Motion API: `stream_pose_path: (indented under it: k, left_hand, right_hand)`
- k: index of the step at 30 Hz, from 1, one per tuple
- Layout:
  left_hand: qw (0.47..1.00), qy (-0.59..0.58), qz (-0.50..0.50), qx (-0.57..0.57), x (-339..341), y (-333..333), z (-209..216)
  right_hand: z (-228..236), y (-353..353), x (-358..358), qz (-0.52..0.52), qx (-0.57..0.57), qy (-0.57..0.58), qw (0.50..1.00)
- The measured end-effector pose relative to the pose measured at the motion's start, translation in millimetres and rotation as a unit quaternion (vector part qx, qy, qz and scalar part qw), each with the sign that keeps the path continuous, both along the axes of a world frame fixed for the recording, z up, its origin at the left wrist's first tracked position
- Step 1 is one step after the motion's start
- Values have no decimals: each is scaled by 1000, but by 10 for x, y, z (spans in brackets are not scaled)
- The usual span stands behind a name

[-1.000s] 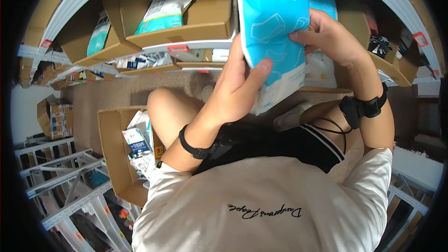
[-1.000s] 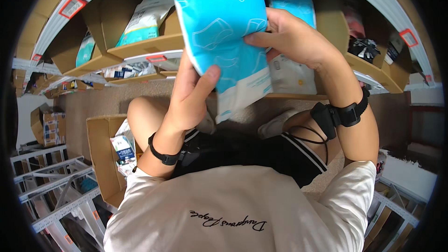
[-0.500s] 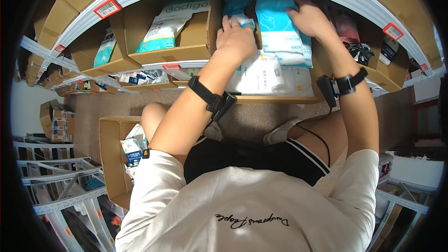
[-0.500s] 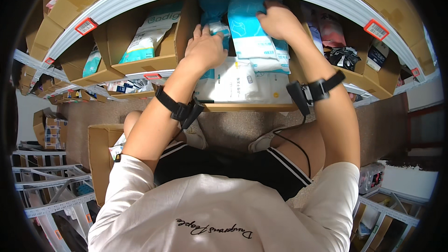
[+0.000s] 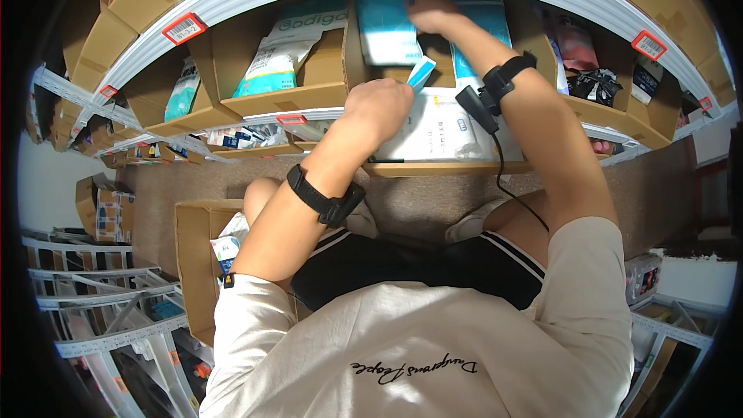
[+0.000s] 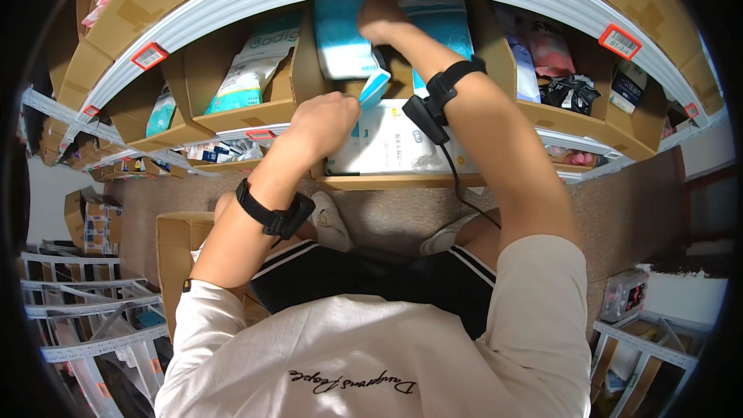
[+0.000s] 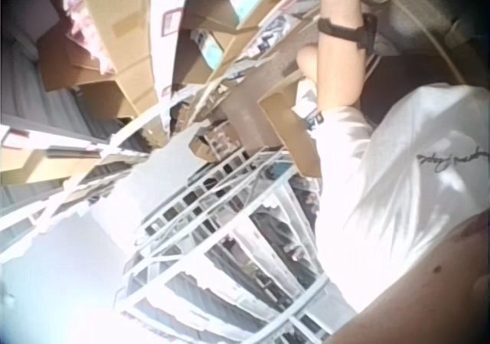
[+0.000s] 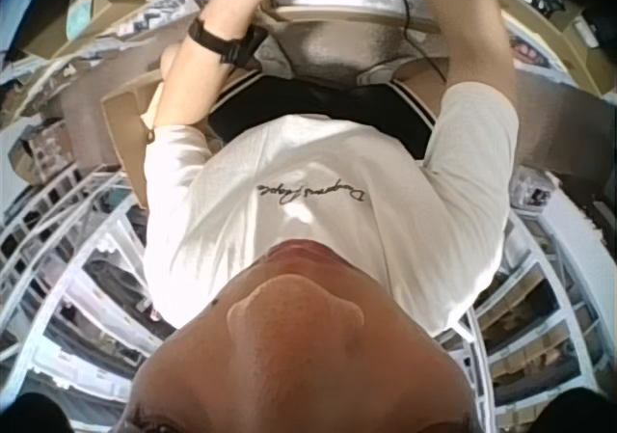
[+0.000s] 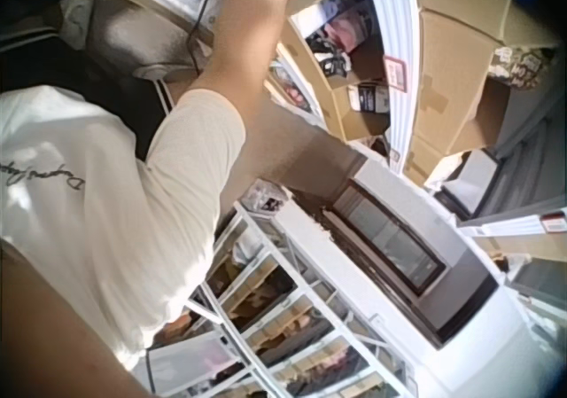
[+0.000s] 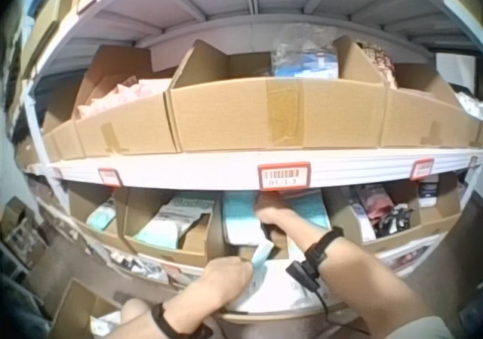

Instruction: Sort and organize packaged hygiene products from a box onto warehouse shelves.

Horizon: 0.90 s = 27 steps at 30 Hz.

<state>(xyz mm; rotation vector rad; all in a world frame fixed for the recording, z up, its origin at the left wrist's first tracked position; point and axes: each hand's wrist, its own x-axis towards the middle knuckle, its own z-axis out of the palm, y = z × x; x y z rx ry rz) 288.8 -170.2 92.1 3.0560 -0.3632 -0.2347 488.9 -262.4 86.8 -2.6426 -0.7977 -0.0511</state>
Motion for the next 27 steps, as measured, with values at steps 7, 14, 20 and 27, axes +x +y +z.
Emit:
stream_pose_path:
  k: [7, 14, 20, 27]
  left_hand:
    - [998, -58, -25, 11, -86, -11, -79]
    - [981, -187, -50, 23, -211, -122, 12]
    - [999, 26, 17, 8, 190, -63, -146]
    - [960, -152, -43, -232, -60, 96, -23]
  right_hand:
    - [-269, -110, -145, 24, -124, 130, 983]
    - [316, -745, -721, 12, -233, 145, 961]
    - [-340, -1050, -1476, 153, -242, 110, 952]
    - [-69, -820, -1789, 126, 44, 338, 932]
